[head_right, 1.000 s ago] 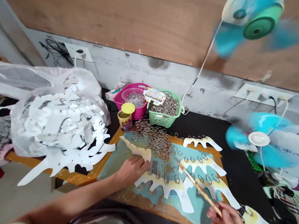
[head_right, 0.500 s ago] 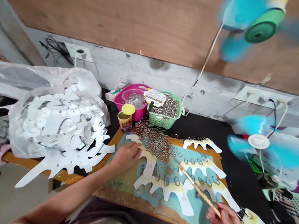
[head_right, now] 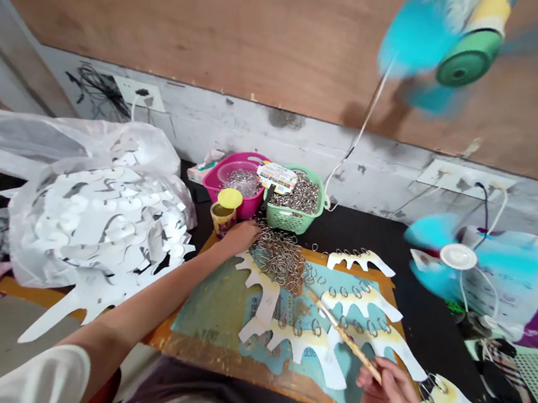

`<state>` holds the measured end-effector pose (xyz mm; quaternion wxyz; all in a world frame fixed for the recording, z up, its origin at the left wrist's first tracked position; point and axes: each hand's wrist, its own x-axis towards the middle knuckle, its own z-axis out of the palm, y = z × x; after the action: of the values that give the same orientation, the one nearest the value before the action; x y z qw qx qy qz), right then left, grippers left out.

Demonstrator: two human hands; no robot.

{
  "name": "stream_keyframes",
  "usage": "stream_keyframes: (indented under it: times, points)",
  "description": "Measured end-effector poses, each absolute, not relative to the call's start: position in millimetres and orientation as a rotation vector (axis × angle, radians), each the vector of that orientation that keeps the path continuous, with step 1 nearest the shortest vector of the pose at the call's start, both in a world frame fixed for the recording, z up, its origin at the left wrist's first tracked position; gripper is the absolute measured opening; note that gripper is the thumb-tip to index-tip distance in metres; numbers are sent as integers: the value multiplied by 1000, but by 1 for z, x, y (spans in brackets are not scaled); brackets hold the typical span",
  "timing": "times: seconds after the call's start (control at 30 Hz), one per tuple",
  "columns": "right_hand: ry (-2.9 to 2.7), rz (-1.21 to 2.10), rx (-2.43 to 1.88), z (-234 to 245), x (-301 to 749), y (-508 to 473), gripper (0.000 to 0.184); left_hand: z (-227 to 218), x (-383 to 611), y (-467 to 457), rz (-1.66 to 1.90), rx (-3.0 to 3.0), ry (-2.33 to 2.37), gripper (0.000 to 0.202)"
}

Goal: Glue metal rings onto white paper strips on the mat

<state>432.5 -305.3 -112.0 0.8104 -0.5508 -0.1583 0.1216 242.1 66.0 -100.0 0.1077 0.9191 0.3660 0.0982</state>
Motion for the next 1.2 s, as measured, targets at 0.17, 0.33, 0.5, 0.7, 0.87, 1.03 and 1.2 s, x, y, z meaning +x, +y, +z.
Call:
stream_keyframes:
  times: [0.17, 0.33, 0.5, 0.7, 0.87, 1.03, 1.2]
  points:
    - [-357, 297, -1180, -116, 431, -304, 17, -93, 239, 66, 420, 2649, 987, 24]
    - [-376, 305, -1159, -116, 426, -299, 19, -86, 234, 43, 421, 2599, 628, 15]
    - [-382, 330, -1144, -114, 421, -294, 20, -93, 231, 9, 341, 2534, 333, 11]
    - [-312, 284, -1135, -111, 424, -292, 30, -94, 229, -6, 391, 2409, 426, 15]
    - [-404, 326, -1176, -105, 415, -279, 64, -91, 230, -12, 396, 2279, 601, 16]
    - [-508, 336, -1205, -98, 391, -261, 39, -99, 240, -7, 294, 2222, 668, 14]
    - [-528, 334, -1183, -100, 385, -258, 34, -103, 251, -1, 238, 2206, 715, 15]
